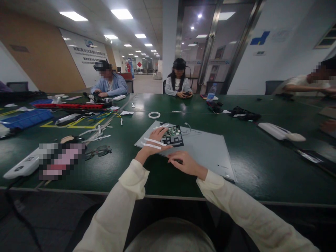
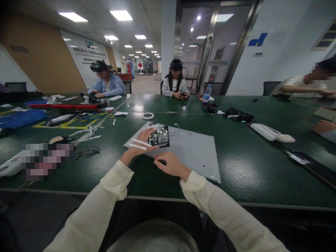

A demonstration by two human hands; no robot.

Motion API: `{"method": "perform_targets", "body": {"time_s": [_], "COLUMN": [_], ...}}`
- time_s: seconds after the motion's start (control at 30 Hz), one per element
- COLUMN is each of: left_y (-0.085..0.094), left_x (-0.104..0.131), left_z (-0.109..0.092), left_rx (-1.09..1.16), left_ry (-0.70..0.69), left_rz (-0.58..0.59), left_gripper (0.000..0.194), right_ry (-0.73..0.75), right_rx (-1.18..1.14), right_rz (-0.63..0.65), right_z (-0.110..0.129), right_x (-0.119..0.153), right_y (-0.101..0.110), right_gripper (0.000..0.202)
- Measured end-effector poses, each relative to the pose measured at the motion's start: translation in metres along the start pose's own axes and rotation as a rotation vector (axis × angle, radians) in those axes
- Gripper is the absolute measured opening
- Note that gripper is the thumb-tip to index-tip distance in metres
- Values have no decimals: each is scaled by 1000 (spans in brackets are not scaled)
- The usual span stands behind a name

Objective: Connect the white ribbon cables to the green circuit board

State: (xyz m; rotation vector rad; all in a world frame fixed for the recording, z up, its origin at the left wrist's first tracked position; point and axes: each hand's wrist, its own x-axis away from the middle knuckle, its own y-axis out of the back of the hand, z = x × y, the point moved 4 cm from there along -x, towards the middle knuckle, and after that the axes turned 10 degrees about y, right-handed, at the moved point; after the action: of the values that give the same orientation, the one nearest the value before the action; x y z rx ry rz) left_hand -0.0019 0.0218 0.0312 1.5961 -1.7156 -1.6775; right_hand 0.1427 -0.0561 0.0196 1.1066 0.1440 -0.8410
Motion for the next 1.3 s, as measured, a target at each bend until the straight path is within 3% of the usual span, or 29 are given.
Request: {"method": "perform_targets", "body": {"time_s": [0.23, 0.57, 0.93, 1.3], "left_y": [-17, -37, -47, -46], "left_x": [8, 12, 14, 14], "left_z": [-10, -14, -16, -22], "left_rx": [19, 21, 112, 165], "left_ry": [-76, -70, -35, 3], "left_rz": [155, 206, 290, 349], "left_gripper": [77, 71, 67, 67], "right_ry": [80, 159, 163, 179], "right_rx": [-77, 10, -70, -161], "right_rz": [61, 86, 75, 79], "right_z": [6, 20, 16, 9], "right_x": [3, 1, 0, 3], "right_y": [-5, -7, -6, -6], "right_gripper": [22, 19, 19, 22]}}
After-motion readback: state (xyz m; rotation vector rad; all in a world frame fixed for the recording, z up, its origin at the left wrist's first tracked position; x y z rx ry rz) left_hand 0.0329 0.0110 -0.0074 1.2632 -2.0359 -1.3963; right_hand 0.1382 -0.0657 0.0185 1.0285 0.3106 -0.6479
